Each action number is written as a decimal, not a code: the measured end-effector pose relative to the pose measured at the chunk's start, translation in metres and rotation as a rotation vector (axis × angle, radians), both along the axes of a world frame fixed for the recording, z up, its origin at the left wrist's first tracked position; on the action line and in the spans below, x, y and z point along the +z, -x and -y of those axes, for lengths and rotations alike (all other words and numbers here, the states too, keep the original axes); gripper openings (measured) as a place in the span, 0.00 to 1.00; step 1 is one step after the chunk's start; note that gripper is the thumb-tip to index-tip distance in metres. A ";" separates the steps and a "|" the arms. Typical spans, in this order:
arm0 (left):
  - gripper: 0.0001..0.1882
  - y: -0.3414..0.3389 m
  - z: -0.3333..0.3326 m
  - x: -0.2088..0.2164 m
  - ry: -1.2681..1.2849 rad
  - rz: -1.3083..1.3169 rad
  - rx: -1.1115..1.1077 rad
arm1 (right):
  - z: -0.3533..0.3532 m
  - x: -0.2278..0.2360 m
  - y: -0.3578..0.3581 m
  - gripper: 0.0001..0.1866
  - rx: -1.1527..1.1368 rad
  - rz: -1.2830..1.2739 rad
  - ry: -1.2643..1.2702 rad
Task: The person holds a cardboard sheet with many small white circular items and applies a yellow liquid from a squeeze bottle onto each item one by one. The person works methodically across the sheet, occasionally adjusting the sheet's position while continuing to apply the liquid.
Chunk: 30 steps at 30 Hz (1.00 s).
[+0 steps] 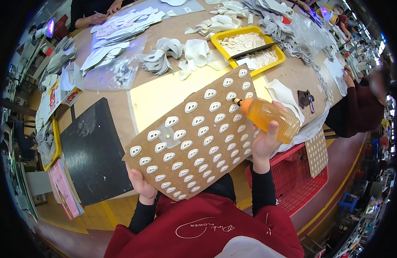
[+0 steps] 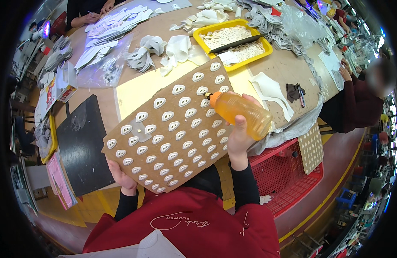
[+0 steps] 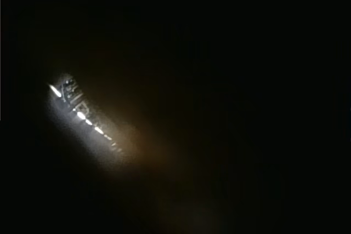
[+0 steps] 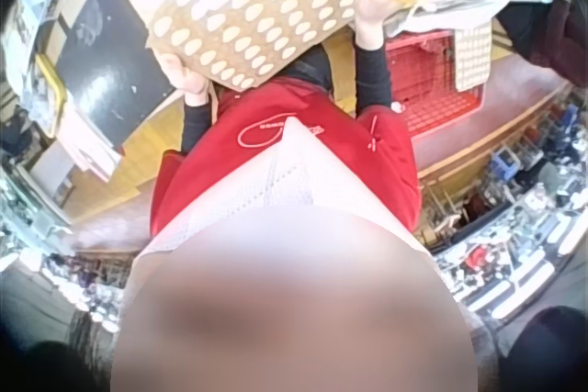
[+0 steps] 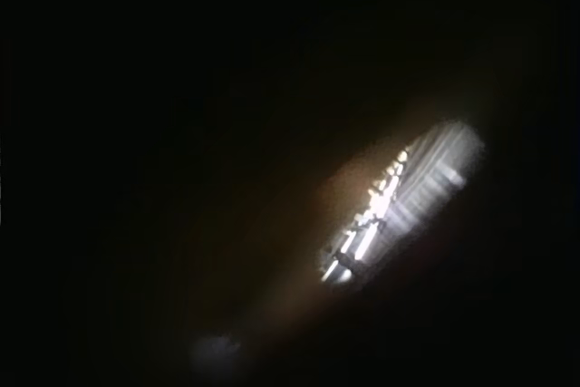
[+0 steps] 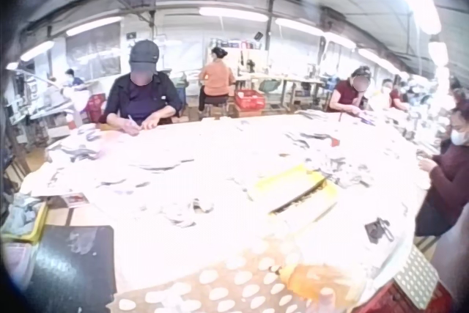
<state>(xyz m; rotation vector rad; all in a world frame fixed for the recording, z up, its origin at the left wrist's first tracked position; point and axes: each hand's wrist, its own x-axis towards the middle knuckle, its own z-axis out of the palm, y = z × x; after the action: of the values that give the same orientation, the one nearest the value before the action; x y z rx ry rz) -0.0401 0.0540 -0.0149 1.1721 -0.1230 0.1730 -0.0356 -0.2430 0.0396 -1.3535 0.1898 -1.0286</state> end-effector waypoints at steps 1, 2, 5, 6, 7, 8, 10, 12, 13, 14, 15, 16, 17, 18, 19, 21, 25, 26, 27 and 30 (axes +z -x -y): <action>0.31 0.000 0.000 0.000 0.010 0.002 -0.004 | -0.001 0.000 0.001 0.37 0.004 -0.004 0.008; 0.31 0.000 0.001 0.000 0.018 -0.001 -0.003 | -0.003 0.001 0.001 0.37 0.004 -0.010 0.016; 0.31 0.000 0.000 0.000 0.013 0.003 -0.009 | -0.006 0.001 0.001 0.37 0.035 0.009 0.032; 0.31 0.000 0.000 0.001 0.000 0.007 -0.009 | -0.006 0.002 0.001 0.37 0.017 0.015 0.045; 0.31 0.001 0.000 0.001 0.015 0.000 -0.012 | -0.005 0.002 0.002 0.37 0.000 0.010 0.055; 0.32 0.001 0.000 0.001 0.022 -0.006 -0.012 | -0.005 0.002 0.002 0.37 -0.021 0.010 0.063; 0.32 0.001 0.000 0.001 0.027 -0.012 -0.010 | -0.004 0.002 0.000 0.36 -0.057 0.002 0.093; 0.32 0.001 0.000 0.000 0.014 -0.013 -0.004 | -0.004 0.002 0.000 0.36 -0.069 0.001 0.112; 0.32 0.001 0.000 0.000 0.022 -0.009 -0.010 | -0.004 0.002 -0.001 0.36 -0.061 0.001 0.118; 0.32 0.001 0.001 0.000 0.023 -0.003 -0.011 | -0.004 0.002 0.000 0.37 -0.052 0.001 0.125; 0.32 0.001 0.001 0.000 0.017 0.001 -0.008 | -0.005 0.002 0.000 0.37 -0.036 0.005 0.138; 0.32 0.001 0.001 -0.001 0.022 0.001 -0.011 | -0.007 0.002 -0.001 0.38 -0.021 0.008 0.154; 0.32 0.001 0.001 -0.001 0.019 0.001 -0.010 | -0.008 0.002 -0.002 0.38 0.000 0.014 0.165; 0.32 0.000 0.000 -0.001 0.017 0.004 -0.008 | -0.010 0.002 -0.002 0.38 0.043 0.039 0.142; 0.32 0.000 0.000 -0.001 0.015 0.002 -0.006 | -0.012 0.003 -0.002 0.38 0.093 0.063 0.114; 0.32 0.001 0.000 -0.001 0.003 0.001 0.002 | -0.013 0.006 -0.003 0.37 0.132 0.083 0.108; 0.32 0.001 -0.001 0.000 -0.007 0.009 -0.007 | -0.011 0.016 -0.009 0.36 0.070 0.040 0.188; 0.32 0.001 0.000 0.000 -0.008 0.007 -0.009 | -0.010 0.019 -0.009 0.36 0.050 0.022 0.205; 0.32 0.001 0.000 0.001 -0.008 0.004 -0.012 | -0.009 0.022 -0.009 0.35 0.066 0.016 0.176; 0.32 0.001 -0.001 0.001 -0.011 0.017 -0.028 | -0.009 0.029 -0.008 0.34 0.106 0.003 0.148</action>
<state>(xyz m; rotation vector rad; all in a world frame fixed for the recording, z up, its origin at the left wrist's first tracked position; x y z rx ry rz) -0.0413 0.0547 -0.0140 1.1795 -0.1552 0.1582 -0.0279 -0.2345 0.0681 -1.4796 0.0397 -0.9708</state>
